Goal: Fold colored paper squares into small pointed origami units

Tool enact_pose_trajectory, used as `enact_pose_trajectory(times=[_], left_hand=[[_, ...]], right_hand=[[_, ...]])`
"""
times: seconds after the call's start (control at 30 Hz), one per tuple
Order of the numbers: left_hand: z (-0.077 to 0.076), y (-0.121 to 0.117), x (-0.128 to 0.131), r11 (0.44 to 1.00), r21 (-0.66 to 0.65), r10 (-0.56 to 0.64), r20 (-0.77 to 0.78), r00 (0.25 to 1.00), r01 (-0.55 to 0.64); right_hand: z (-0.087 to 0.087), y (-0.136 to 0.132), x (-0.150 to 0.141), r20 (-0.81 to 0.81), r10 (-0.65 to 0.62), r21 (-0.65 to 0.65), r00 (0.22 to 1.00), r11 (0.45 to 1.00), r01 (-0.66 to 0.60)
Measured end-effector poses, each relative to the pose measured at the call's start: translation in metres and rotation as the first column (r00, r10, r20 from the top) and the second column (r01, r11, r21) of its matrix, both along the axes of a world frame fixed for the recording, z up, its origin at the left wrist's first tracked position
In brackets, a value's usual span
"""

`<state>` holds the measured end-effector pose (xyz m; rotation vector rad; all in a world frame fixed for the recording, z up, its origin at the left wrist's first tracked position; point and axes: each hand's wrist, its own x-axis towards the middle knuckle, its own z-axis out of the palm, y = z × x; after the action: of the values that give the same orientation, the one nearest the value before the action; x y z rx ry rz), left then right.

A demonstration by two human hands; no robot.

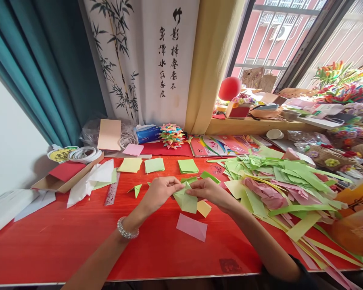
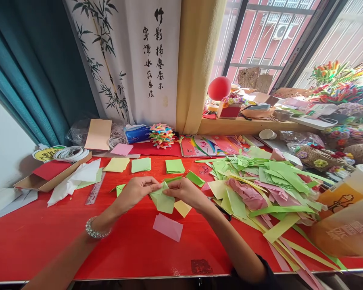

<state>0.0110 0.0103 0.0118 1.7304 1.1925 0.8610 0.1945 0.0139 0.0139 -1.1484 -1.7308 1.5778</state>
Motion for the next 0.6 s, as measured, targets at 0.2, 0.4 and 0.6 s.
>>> enact_pose_trajectory(times=[0.2, 0.4, 0.6], left_hand=[[-0.0011, -0.0012, 0.0008, 0.999, 0.019, -0.024, -0.051, 0.998, 0.025], [0.0, -0.0021, 0.0014, 0.998, 0.01, -0.054, -0.058, 0.997, 0.055], [0.0019, -0.0024, 0.0004, 0.998, 0.001, -0.065, -0.067, 0.996, 0.065]], right_hand=[[0.0008, -0.0021, 0.0, 0.021, 0.019, -0.026, 1.0, 0.999, -0.019], [-0.0006, -0.0006, 0.0002, 0.043, 0.024, -0.029, 0.999, 0.999, -0.023], [-0.0036, 0.0029, 0.0022, 0.05, 0.05, -0.023, 0.997, 0.999, -0.049]])
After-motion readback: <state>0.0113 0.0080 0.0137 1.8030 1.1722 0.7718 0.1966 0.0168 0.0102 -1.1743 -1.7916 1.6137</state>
